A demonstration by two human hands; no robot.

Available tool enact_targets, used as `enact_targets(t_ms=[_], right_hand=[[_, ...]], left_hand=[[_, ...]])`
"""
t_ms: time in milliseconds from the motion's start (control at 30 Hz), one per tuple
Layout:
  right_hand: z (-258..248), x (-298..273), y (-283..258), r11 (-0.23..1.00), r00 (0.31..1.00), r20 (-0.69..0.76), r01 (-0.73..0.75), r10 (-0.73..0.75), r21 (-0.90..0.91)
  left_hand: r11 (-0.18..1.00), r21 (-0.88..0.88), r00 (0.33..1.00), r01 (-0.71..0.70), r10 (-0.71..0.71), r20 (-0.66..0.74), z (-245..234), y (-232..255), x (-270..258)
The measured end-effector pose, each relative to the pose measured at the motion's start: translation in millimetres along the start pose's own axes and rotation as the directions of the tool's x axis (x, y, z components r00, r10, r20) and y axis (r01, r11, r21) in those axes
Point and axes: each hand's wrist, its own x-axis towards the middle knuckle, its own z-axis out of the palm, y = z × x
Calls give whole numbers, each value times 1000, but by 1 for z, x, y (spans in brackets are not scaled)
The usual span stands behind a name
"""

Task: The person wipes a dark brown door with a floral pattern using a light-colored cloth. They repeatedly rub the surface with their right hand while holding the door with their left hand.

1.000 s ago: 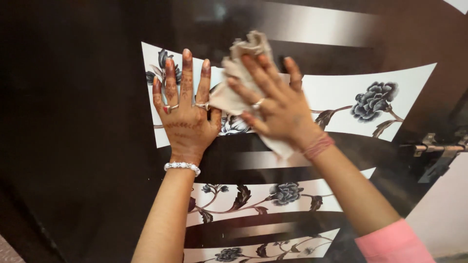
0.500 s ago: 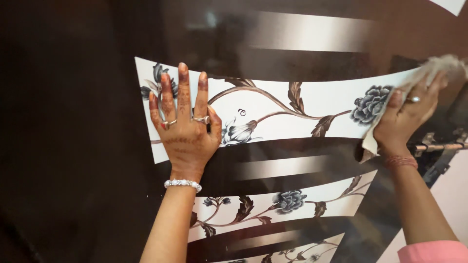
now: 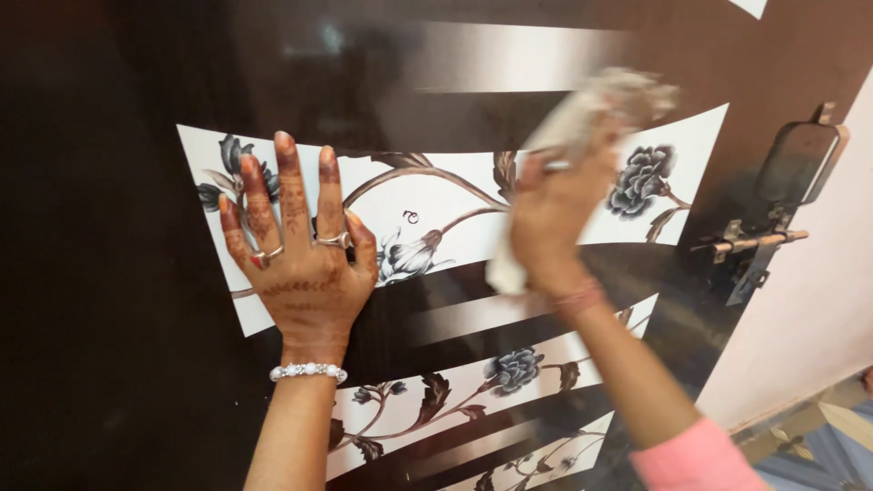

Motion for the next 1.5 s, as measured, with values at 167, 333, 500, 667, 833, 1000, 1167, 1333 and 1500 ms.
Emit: enact_targets(t_ms=[167, 333, 500, 667, 833, 1000, 1167, 1333, 1500], right_hand=[[4, -20, -136, 924, 906, 183, 383, -380, 23], [-19, -5, -155, 886, 783, 456, 463, -424, 29], [-26, 33, -116, 720, 546, 522, 661, -655, 212], [-36, 71, -47, 745, 623, 499, 663, -603, 71], [-50, 87, 53, 924, 911, 268, 358, -313, -138], [-65, 64, 151, 997, 1000, 8, -4, 4, -81], [-63, 45, 204, 938, 949, -82, -315, 306, -143], [-39, 69, 211, 817, 833, -148, -553, 533, -165], [-9, 129, 150, 924, 934, -195, -336, 301, -181]], left_hand=[[999, -47, 1000, -4, 3, -13, -2, -2, 1], [999, -47, 1000, -2, 2, -11, -5, -4, 2], [981, -191, 1000, 19, -17, 12, -5, -5, 1], [990, -138, 999, 32, -29, 29, -8, 0, 4], [988, -148, 999, 41, -37, 32, -9, 0, 5], [981, -176, 995, 84, -73, 67, -5, 0, 3], [996, -85, 997, 39, -33, 62, 1, -3, -2], [999, -34, 999, 20, -18, 42, 8, -7, -4], [999, -30, 1000, 23, -22, 17, 9, -5, -6]])
